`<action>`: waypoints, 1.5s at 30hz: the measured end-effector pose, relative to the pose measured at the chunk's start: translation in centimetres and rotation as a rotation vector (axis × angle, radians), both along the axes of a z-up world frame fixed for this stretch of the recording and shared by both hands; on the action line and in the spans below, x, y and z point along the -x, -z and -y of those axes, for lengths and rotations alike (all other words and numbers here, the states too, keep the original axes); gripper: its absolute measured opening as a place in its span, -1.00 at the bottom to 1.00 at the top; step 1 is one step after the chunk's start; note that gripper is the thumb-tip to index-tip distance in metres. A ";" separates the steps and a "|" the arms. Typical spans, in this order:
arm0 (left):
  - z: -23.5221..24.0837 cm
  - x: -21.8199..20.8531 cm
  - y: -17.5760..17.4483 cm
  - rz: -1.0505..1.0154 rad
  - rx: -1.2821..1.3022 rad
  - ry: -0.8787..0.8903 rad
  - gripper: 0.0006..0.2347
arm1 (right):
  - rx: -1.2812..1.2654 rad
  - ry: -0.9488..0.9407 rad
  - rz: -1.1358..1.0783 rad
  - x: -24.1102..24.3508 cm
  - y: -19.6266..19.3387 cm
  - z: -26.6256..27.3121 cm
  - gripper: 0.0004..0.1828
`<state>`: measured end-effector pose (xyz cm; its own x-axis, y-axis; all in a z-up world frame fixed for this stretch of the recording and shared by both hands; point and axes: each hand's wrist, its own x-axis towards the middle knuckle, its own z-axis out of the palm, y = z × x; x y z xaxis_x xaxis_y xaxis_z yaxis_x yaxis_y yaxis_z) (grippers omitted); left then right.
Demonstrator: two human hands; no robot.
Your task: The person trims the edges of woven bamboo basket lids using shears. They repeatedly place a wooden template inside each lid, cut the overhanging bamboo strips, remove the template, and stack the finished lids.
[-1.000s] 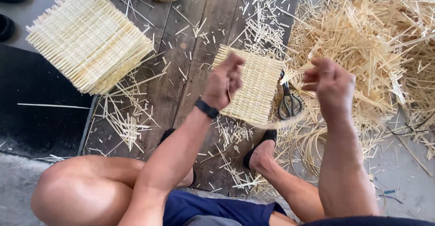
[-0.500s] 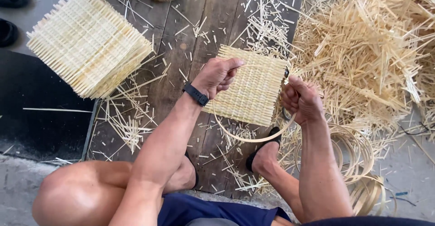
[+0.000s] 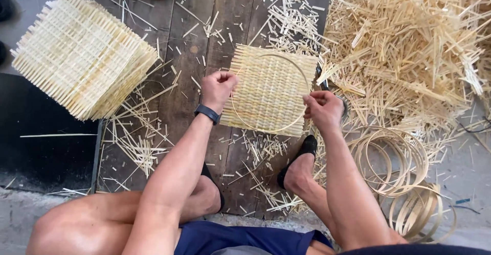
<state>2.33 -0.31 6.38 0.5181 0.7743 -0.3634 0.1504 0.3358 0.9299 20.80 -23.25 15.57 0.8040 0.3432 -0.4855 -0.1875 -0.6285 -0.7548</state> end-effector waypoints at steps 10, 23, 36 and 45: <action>1.8 1.5 5.2 -0.492 -0.419 0.115 -0.87 | 0.192 -0.133 0.513 0.3 8.8 1.0 -0.77; 0.4 0.4 3.8 -0.595 -0.336 0.130 -0.85 | 0.229 -0.074 0.392 -0.3 7.4 0.2 -0.74; 1.0 0.5 6.9 -0.387 -0.134 0.008 -0.87 | 0.215 -0.022 0.286 -0.6 8.0 0.2 -0.75; 0.7 0.6 6.8 -0.376 -0.052 0.023 -0.87 | 0.119 -0.115 0.259 -2.0 8.7 1.6 -0.75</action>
<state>1.70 -1.01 -0.40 0.3733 0.7865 -0.4920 0.4913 0.2822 0.8240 22.82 -24.87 6.85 0.8655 0.3921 -0.3118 0.0789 -0.7213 -0.6881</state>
